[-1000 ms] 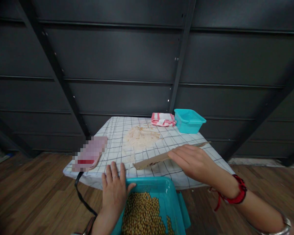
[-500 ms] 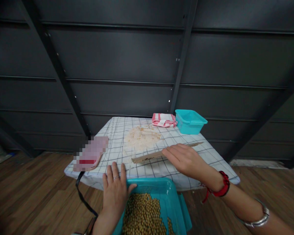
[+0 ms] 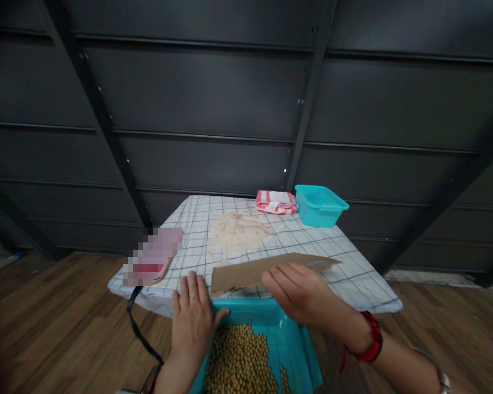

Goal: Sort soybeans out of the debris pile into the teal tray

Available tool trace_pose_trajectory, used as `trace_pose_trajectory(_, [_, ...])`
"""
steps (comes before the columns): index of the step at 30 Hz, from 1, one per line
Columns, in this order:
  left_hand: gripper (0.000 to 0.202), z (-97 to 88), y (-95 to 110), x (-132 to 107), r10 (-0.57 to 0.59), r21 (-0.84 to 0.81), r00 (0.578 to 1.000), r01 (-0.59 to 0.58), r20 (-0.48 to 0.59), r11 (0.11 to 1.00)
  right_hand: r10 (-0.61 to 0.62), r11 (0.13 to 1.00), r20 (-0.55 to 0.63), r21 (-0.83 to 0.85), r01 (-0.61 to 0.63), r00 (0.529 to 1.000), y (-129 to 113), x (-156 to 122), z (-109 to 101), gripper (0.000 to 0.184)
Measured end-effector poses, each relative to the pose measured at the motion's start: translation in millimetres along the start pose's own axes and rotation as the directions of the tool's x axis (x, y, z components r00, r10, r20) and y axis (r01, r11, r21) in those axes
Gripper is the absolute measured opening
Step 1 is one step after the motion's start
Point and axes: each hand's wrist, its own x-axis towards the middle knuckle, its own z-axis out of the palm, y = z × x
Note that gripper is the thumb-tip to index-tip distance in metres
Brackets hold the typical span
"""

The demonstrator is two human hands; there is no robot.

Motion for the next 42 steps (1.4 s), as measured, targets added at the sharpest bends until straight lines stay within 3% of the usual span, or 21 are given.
trace_pose_trajectory(4, [0.08, -0.9, 0.1, 0.7, -0.007, 0.001, 1.0, 0.007, 0.004, 1.0, -0.04, 0.988, -0.051, -0.149, 0.032, 0.998, 9.6, 7.5, 16.7, 0.028])
trace_pose_trajectory(9, [0.08, -1.1, -0.6, -0.2, -0.008, -0.009, 1.0, 0.008, -0.009, 1.0, -0.023, 0.984, -0.109, -0.178, 0.004, 0.994, 21.4, 21.4, 1.9, 0.03])
trace_pose_trajectory(16, [0.082, 1.1, -3.6, 0.6, -0.02, -0.028, 1.0, 0.02, 0.013, 0.999, 0.001, 0.999, 0.043, -0.032, 0.0, 0.999, -10.0, 36.4, -14.3, 0.027])
trace_pose_trajectory(21, [0.08, 0.0, -6.5, 0.0, -0.032, -0.073, 0.999, 0.034, 0.03, 0.997, -0.019, 0.997, 0.052, -0.077, 0.023, 0.998, -27.3, 42.5, -3.8, 0.023])
trace_pose_trajectory(27, [0.081, 0.3, -6.3, 0.7, -0.032, -0.063, 0.999, 0.034, 0.035, 0.997, -0.032, 0.978, 0.037, -0.203, 0.039, 0.999, -14.2, 47.5, 18.1, 0.024])
trace_pose_trajectory(31, [0.08, 2.9, -6.2, 0.9, -0.033, -0.08, 0.999, 0.034, 0.014, 0.996, -0.01, 0.974, -0.008, -0.224, 0.008, 1.0, -10.8, 46.8, 11.7, 0.023])
trace_pose_trajectory(36, [0.077, 4.0, -6.0, 0.6, -0.037, -0.092, 0.999, 0.035, -0.016, 0.995, -0.044, 0.984, 0.026, -0.171, 0.048, 0.999, -28.1, 48.4, 5.0, 0.024])
trace_pose_trajectory(42, [0.079, 3.7, -6.0, -0.1, -0.038, -0.145, 0.999, 0.034, -0.025, 0.989, -0.051, 0.983, 0.047, -0.174, 0.059, 0.998, -27.9, 53.9, 29.9, 0.027])
